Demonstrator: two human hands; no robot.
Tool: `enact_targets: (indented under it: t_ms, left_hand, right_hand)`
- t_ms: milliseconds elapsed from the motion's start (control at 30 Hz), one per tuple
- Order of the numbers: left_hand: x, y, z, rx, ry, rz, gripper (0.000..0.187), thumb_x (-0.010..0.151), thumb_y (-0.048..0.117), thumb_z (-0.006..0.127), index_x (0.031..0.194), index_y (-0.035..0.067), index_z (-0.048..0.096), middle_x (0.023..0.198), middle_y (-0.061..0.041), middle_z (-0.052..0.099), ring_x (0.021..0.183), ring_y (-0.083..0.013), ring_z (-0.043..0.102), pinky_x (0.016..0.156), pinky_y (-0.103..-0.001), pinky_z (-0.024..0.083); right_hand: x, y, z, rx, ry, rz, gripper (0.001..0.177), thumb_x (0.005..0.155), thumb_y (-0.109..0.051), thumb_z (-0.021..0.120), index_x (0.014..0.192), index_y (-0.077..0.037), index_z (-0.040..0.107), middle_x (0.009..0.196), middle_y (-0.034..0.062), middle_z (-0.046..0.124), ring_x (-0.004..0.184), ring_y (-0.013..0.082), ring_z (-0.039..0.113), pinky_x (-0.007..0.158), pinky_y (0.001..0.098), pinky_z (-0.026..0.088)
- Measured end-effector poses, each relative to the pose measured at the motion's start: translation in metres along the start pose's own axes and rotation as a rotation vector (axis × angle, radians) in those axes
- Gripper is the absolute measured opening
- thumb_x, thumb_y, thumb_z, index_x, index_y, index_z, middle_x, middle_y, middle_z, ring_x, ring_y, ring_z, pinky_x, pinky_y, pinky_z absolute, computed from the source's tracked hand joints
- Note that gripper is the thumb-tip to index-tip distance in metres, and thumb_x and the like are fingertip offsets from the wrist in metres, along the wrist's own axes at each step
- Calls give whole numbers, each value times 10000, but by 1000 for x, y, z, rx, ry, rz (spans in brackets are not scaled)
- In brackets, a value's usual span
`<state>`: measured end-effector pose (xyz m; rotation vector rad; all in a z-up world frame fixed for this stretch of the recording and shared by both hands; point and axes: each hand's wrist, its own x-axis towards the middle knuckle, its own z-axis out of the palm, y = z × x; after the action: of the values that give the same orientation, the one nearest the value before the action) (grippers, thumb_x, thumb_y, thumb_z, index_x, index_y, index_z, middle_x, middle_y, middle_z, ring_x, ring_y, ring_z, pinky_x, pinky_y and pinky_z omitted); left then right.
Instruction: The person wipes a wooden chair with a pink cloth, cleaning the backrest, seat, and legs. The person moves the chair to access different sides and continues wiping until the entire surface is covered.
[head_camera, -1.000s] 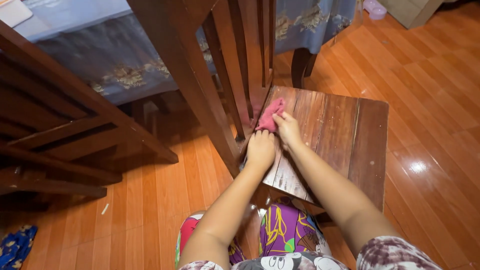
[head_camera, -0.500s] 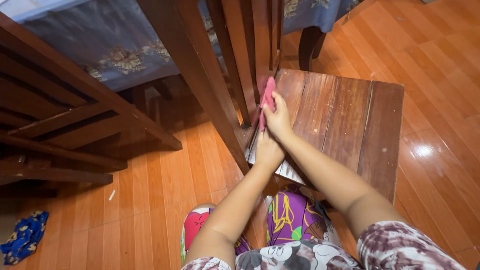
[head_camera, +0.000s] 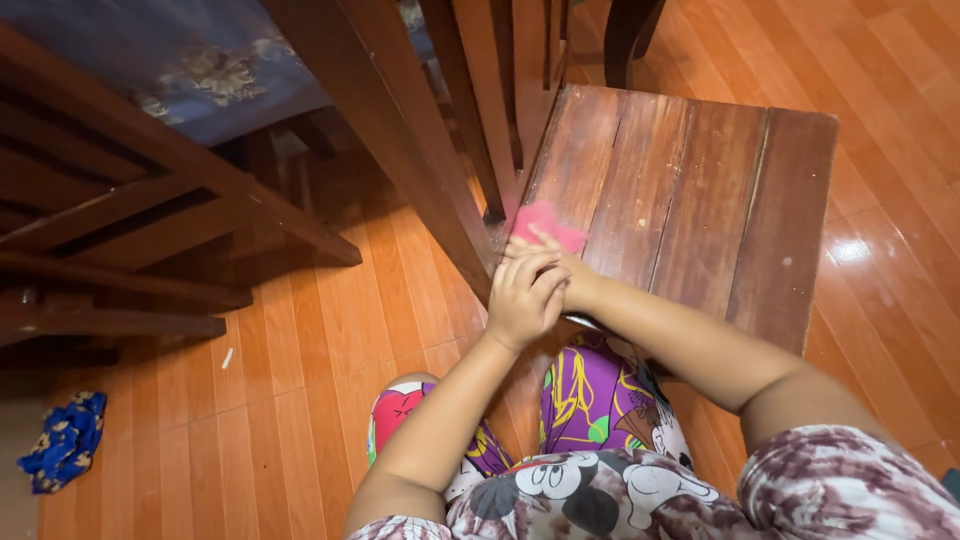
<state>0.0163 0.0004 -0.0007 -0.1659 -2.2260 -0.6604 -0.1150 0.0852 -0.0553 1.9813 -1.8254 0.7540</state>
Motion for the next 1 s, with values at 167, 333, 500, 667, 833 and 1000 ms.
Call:
enact_targets:
  t_ms: [167,333,500,667,833,1000]
  left_hand:
    - [1,-7,15,-35,-74,-2,208,940,228,714,1132,156,676,1258,-50,631,1179,-268,604,1004,-432,443]
    - [-1,-9,28,-21,-105,-92,263,937,305,712,1143,146,675,1289,-68,619,1219,-292,575,1040,-449,417]
    - [20,-22,45,-33,-97,-12,360,922,402,712,1158,135,662,1326,-70,611,1242,-285,557,1050,-452,415]
    - [79,-44,90,45,-61,-126,502,921,466,699,1257,98,635,1401,-138,570,1325,-341,518,1120,-486,385]
    - [99,-67,120,70,34,-262,509,948,467,659,1282,87,603,1421,-177,547,1365,-404,478,1107,-513,389]
    - [83,-70,113,-147,68,-375,490,1013,476,575,1295,77,598,1446,-174,532,1315,-400,520,1084,-488,445]
  right_hand:
    - [30,81,-25,-124,-668,395,211,963,-211,577,1126,-243,707,1268,34,675,1341,249,590,1408,539,227]
    - [26,91,-6,-25,-217,390,308,920,-187,581,1219,-128,625,1413,132,579,1383,330,499,1233,635,212]
    - [-15,49,4,16,-213,-18,470,915,-292,584,1365,-166,527,1515,90,481,1454,280,390,1216,621,170]
    - [28,160,-20,-108,-465,399,650,910,-398,587,1510,-204,428,1616,49,383,1526,230,281,1199,607,129]
    - [46,236,-8,-96,-303,724,577,885,-181,617,1457,-172,538,1551,96,504,1519,253,372,1251,573,171]
    - [26,174,2,186,160,544,564,867,-105,656,1426,-82,579,1523,191,539,1447,333,440,1232,501,269]
